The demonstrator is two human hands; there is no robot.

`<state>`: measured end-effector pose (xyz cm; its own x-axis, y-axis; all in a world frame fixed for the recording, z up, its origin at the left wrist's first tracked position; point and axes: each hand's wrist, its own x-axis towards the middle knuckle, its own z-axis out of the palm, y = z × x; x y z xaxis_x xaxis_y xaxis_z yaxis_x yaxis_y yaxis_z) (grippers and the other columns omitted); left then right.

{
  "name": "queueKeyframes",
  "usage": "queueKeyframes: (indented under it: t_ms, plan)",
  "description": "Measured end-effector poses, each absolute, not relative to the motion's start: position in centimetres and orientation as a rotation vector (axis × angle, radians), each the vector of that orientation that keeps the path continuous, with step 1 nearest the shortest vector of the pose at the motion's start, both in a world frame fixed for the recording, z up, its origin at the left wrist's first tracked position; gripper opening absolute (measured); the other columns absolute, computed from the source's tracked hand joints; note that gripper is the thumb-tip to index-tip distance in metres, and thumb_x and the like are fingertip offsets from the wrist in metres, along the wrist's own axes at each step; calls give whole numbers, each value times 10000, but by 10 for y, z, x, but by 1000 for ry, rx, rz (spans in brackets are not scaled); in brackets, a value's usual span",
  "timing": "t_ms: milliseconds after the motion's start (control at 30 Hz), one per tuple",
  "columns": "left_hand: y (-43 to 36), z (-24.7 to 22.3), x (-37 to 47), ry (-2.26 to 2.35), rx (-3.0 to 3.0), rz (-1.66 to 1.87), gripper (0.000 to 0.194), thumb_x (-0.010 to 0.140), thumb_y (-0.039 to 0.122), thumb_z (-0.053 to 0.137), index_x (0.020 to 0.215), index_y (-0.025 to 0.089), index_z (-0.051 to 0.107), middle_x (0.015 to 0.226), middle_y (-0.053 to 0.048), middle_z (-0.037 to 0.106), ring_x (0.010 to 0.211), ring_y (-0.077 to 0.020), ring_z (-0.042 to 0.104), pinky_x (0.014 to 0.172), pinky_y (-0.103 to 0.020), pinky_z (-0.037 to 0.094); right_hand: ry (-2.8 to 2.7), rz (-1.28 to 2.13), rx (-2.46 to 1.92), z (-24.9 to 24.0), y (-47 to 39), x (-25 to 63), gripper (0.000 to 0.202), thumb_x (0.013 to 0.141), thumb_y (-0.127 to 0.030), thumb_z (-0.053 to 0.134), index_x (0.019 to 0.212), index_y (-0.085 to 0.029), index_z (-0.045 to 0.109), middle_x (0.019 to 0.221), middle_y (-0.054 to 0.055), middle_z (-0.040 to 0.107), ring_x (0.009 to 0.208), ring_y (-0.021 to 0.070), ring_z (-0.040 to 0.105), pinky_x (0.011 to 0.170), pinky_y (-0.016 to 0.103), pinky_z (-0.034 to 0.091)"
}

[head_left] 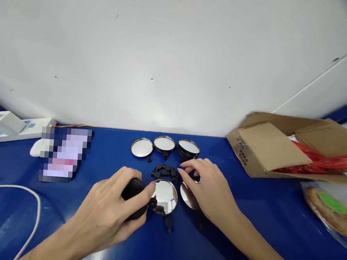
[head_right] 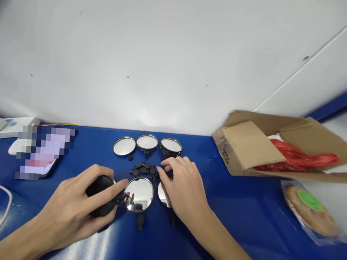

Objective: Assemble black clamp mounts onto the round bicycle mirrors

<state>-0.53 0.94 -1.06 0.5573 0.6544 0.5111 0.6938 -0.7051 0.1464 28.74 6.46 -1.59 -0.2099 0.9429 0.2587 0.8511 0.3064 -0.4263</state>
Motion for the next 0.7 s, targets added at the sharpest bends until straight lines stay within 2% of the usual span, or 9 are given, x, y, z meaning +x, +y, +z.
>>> queueKeyframes:
  t_ms: [133,267,400,500,567,633,700]
  plan:
    - [9,-13,-5,-1179,-2749,-804,425,1010,128,664,1420,234,697,1205,-129,630,868,-262,719,557,-338,615,-2088,303,-1595,-13,63,284,101,1074,-278,736,1010,-264,813,911,32,819,926,295,741,850,456,497]
    - [11,-15,-5,-1202,-2761,-780,463,1017,136,665,1467,244,677,1216,-128,641,885,-267,743,555,-330,626,-2010,296,-1532,-8,59,280,95,1069,-258,712,1084,-266,806,883,15,824,914,285,745,870,462,454]
    - [12,-16,-6,-1304,-2739,-798,523,1030,168,668,1546,239,625,1238,-121,681,954,-264,781,599,-312,653,-2063,339,-1300,2,51,273,96,1082,-231,703,1102,-256,794,886,5,814,884,243,705,869,441,427]
    - [13,-18,-6,-1362,-2730,-837,552,1033,180,670,1577,217,584,1275,-129,702,1020,-270,800,661,-321,681,-2132,493,-1083,9,38,264,129,1095,-235,742,1211,-260,794,928,-16,810,876,209,676,879,418,423]
    - [13,-19,-6,-1361,-2726,-873,532,1049,186,675,1572,216,579,1282,-129,707,1035,-265,803,676,-309,678,-2163,595,-1006,11,29,258,138,1126,-238,736,1249,-263,791,959,-19,806,884,196,668,886,405,427]
    - [14,-19,-6,-1344,-2730,-896,483,1076,197,674,1550,226,588,1279,-123,706,1027,-250,802,681,-292,667,-2170,643,-951,12,21,254,145,1177,-219,660,1218,-258,794,993,-9,805,901,187,670,896,397,431]
    - [13,-19,-7,-1329,-2736,-886,418,1109,227,666,1522,232,599,1270,-119,700,1015,-243,798,678,-289,657,-2164,691,-924,12,17,252,138,1185,-227,659,1182,-254,795,1029,-7,809,925,179,685,913,394,437]
